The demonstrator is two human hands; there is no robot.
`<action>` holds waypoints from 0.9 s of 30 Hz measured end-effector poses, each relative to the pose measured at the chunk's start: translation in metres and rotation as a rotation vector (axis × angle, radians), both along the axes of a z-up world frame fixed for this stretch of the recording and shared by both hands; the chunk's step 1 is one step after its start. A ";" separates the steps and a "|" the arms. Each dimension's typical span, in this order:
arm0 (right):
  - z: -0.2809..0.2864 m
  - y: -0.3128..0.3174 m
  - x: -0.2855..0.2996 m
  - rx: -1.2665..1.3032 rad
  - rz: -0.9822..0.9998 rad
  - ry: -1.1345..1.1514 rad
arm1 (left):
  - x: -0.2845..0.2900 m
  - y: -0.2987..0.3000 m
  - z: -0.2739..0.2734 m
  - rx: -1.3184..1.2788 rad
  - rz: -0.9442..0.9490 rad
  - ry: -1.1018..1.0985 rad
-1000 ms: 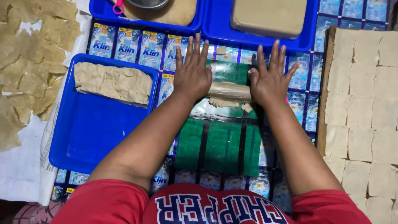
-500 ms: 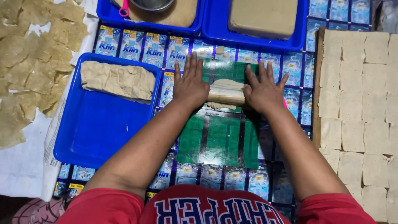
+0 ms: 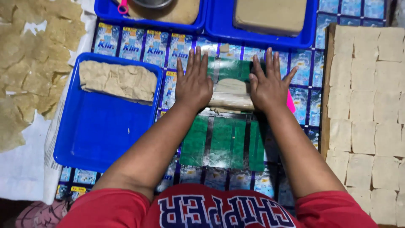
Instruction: Rolling out dough and cutting it into squares to place on a drying tray.
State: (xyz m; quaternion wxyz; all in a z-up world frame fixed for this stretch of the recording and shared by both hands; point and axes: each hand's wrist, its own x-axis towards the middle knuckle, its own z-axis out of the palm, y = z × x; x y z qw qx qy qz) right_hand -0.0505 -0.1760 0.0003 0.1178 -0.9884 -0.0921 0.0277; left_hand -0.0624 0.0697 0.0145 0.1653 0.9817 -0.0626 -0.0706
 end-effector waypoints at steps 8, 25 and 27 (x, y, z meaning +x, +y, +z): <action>-0.012 -0.005 -0.035 0.001 0.021 -0.029 | -0.037 0.001 -0.002 0.018 -0.017 -0.064; -0.041 0.004 -0.108 -0.016 0.020 -0.331 | -0.099 0.019 -0.027 -0.006 -0.077 -0.182; -0.041 -0.001 -0.079 -0.018 0.020 -0.269 | -0.074 0.016 -0.027 0.028 -0.054 -0.254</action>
